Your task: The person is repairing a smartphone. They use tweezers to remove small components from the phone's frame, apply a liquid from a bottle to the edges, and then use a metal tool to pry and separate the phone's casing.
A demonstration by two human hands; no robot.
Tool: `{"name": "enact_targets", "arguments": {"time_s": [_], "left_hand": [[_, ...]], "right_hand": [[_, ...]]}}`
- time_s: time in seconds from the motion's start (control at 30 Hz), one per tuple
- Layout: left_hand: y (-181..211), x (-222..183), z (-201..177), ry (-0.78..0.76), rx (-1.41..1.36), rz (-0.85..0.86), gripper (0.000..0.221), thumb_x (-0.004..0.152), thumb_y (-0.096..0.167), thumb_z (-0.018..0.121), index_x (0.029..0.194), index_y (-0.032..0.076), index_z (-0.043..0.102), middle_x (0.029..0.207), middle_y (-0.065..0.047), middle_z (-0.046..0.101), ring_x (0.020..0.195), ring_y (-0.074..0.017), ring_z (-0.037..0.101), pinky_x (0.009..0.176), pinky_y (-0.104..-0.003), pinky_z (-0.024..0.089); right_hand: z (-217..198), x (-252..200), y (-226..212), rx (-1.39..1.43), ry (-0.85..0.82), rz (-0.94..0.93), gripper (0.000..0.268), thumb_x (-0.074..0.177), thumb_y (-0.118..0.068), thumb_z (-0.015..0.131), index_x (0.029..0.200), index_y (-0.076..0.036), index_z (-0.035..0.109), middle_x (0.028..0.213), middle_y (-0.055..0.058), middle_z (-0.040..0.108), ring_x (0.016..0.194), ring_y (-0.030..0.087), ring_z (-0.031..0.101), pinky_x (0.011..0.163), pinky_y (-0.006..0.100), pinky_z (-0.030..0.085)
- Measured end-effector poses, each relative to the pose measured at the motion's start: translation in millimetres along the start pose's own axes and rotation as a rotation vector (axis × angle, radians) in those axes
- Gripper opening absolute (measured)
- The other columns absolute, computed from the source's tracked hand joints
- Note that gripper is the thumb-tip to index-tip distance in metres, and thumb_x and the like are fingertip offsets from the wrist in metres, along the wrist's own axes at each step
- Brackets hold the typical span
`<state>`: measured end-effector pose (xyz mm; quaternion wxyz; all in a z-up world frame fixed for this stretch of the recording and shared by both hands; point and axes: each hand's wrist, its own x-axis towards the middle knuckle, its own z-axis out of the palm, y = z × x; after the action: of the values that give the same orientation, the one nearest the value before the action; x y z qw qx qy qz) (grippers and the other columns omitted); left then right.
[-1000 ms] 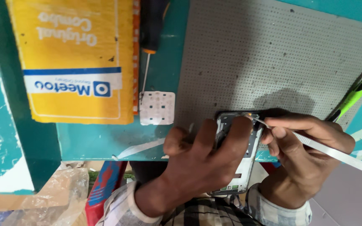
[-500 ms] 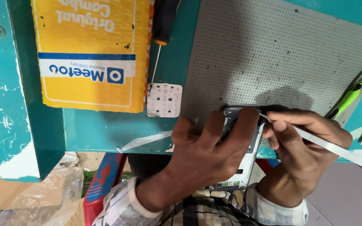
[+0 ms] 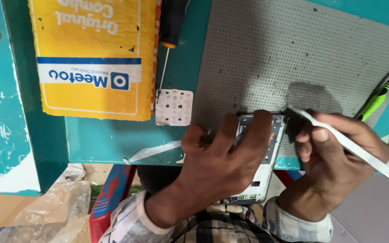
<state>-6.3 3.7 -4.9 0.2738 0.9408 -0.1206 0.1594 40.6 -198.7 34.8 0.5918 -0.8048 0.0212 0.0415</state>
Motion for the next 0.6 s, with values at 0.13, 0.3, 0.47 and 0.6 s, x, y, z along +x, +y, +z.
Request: {"name": "enact_targets", "arguments": {"time_s": [0.13,0.3,0.47,0.6], "left_hand": [[2,4,3,0.020,0.022,-0.018,0.012,0.104,0.024,0.072,0.112,0.015,0.072,0.135,-0.001,0.056,0.112,-0.0205,0.053,0.085,-0.044,0.029],[5,3,2,0.015,0.042,-0.020,0.013,0.105,0.022,0.070,0.112,0.011,0.071,0.134,-0.001,0.059,0.111,-0.0205,0.052,0.088,-0.045,0.028],[5,-1,2,0.037,0.021,0.004,0.012,0.105,0.019,0.071,0.113,0.010,0.071,0.129,-0.001,0.059,0.113,-0.0198,0.055,0.093,-0.046,0.029],[5,-1,-1,0.076,-0.084,-0.030,0.018,0.098,0.016,0.073,0.116,0.011,0.072,0.133,0.001,0.060,0.114,-0.0177,0.057,0.093,-0.046,0.028]], "right_hand": [[3,14,-13,-0.497,-0.012,-0.298,0.021,0.110,-0.006,0.075,0.127,0.004,0.066,0.099,0.018,0.069,0.077,0.020,0.067,0.066,0.028,0.055],[8,44,-22,-0.971,-0.202,-0.471,0.027,0.107,0.006,0.070,0.133,-0.003,0.071,0.127,0.013,0.062,0.110,0.023,0.067,0.091,0.031,0.058],[15,52,-31,-1.248,-0.264,-0.617,0.051,0.078,0.016,0.070,0.124,-0.005,0.078,0.128,0.013,0.062,0.113,0.032,0.060,0.089,0.036,0.059],[8,39,-35,-1.177,-0.208,-0.624,0.055,0.085,0.024,0.068,0.132,-0.003,0.075,0.135,0.010,0.063,0.122,0.029,0.059,0.094,0.032,0.057]]}}
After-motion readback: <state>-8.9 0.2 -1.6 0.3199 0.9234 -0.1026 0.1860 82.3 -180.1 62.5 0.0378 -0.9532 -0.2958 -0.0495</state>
